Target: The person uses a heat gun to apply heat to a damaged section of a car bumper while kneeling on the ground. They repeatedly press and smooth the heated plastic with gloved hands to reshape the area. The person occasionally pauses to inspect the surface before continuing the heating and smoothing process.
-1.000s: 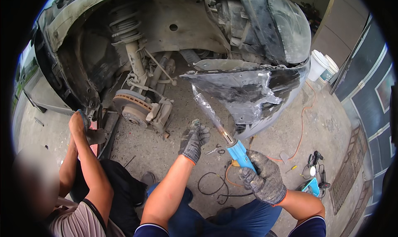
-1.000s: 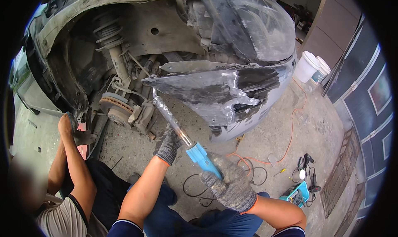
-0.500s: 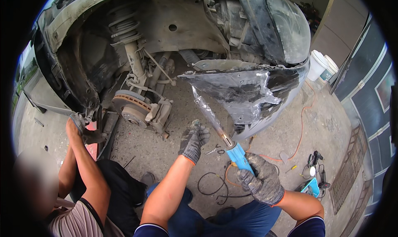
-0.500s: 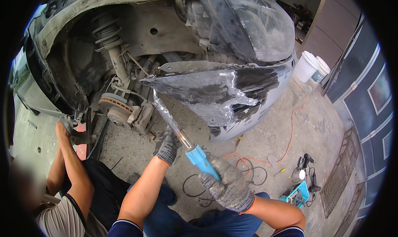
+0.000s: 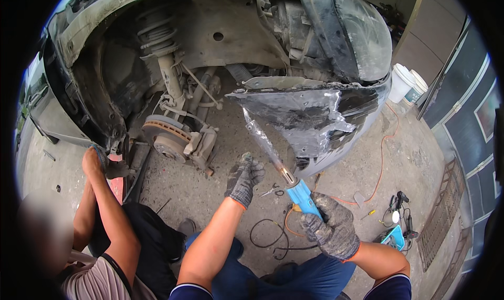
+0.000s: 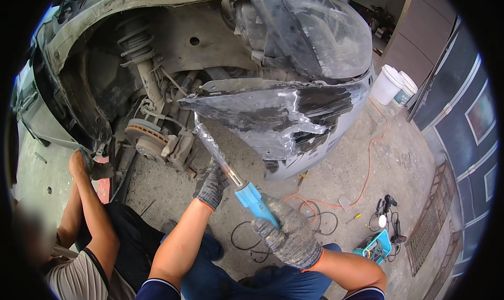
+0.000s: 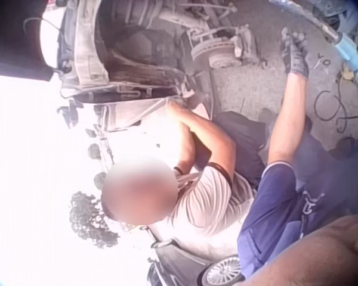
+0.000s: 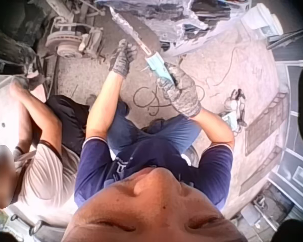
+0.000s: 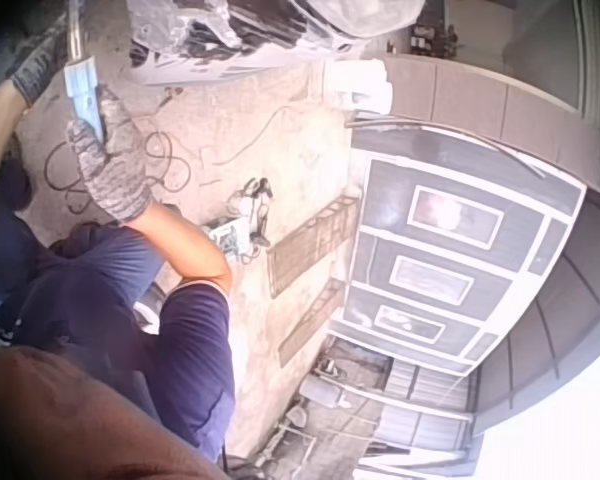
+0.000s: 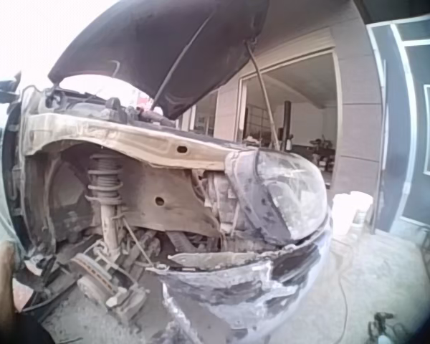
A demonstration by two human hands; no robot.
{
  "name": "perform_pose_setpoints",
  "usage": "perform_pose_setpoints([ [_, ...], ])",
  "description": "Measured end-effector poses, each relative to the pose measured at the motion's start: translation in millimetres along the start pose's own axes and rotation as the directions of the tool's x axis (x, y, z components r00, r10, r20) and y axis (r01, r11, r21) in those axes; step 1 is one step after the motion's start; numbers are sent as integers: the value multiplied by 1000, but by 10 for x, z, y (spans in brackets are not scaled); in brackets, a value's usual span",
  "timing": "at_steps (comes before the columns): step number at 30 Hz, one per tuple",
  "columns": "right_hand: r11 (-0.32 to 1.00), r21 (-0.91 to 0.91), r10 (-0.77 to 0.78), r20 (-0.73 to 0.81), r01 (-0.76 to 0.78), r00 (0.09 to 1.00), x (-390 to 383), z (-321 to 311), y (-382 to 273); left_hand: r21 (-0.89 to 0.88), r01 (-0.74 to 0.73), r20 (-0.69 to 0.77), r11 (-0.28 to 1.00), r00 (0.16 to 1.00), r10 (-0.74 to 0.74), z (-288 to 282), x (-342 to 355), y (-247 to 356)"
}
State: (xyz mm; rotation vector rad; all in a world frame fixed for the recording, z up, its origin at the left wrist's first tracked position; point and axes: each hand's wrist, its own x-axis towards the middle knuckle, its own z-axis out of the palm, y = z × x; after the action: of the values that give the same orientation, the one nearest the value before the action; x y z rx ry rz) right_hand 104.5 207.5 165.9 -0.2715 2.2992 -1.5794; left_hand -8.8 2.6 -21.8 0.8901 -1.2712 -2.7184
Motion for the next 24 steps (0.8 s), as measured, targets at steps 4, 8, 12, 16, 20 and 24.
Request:
perform_pose_setpoints([
  [4,999,45,-4,-4,4,1000,7,-2,37,-20,-28,15,999,999,29,-3,-35,9],
  [8,1000,-7,-24,-20,24,1000,17,-12,34,-22,-34,9,999,999,34,4,-62,21],
  [12,999,-29,-44,-22,44,999,16,-15,38,-22,-27,-6,999,1000,27,5,-64,31],
  [16,999,9,-41,-25,42,999,24,-22,64,-22,-31,15,999,999,31,2,-37,8],
  [20,998,-9,-60,-22,60,998,32,-17,75,-16,-18,20,1000,1000,18,-36,35,-50],
  [24,998,26,-63,1,63,998,33,-26,80,-22,3,35,1000,999,-3,-54,77,-65],
])
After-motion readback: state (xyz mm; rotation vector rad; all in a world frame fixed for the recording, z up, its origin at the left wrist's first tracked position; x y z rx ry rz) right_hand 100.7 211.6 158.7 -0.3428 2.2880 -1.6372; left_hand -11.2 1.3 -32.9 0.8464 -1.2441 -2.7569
